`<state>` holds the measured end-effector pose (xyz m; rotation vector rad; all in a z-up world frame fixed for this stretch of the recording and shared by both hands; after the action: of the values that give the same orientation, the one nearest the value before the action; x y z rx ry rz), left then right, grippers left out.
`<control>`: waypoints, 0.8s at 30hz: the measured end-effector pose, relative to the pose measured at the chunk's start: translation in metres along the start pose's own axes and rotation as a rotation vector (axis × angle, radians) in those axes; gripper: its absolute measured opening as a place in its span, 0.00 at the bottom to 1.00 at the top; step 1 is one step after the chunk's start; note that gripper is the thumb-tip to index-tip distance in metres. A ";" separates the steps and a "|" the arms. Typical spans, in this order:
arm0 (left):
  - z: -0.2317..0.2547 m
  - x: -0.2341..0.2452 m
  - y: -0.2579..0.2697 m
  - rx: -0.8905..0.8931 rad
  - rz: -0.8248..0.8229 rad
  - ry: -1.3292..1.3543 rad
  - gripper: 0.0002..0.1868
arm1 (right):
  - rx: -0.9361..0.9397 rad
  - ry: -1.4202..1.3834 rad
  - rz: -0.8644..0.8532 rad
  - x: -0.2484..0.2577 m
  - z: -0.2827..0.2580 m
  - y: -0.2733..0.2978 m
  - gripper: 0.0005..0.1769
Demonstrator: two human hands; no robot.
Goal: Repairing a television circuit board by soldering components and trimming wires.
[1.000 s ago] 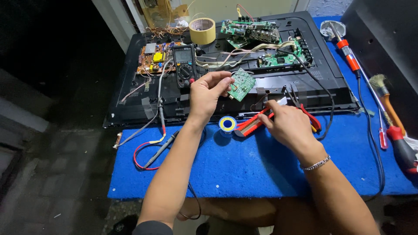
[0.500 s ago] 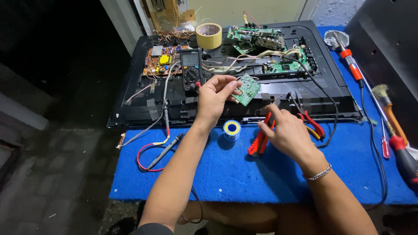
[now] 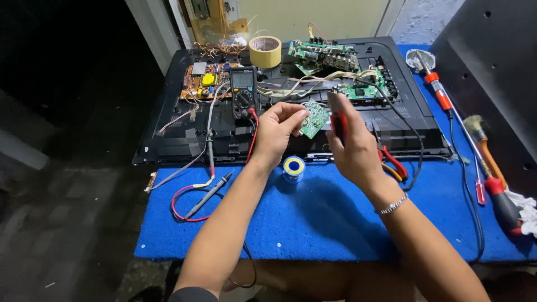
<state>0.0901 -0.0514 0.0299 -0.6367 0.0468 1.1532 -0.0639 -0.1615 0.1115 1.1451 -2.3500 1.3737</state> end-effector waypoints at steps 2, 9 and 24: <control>-0.004 -0.001 0.003 0.015 0.003 0.014 0.08 | 0.119 0.086 0.053 -0.006 0.005 -0.001 0.42; -0.018 0.001 0.000 0.011 0.001 0.025 0.09 | 0.317 0.291 0.128 -0.022 0.005 0.021 0.33; -0.010 -0.015 0.010 0.004 -0.114 -0.055 0.06 | 0.280 0.426 0.199 -0.011 -0.005 0.026 0.32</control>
<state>0.0784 -0.0659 0.0227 -0.5967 -0.0336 1.0598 -0.0752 -0.1445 0.0918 0.5989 -2.0491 1.8473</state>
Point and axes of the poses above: each hand's wrist, its own y-axis away from the middle knuckle, its own x-axis out of the back of the hand, z = x × y, the point moved 10 cm from there along -y, towards the middle knuckle, and after that the axes turned 8 degrees about -x, right-handed, at the moved point
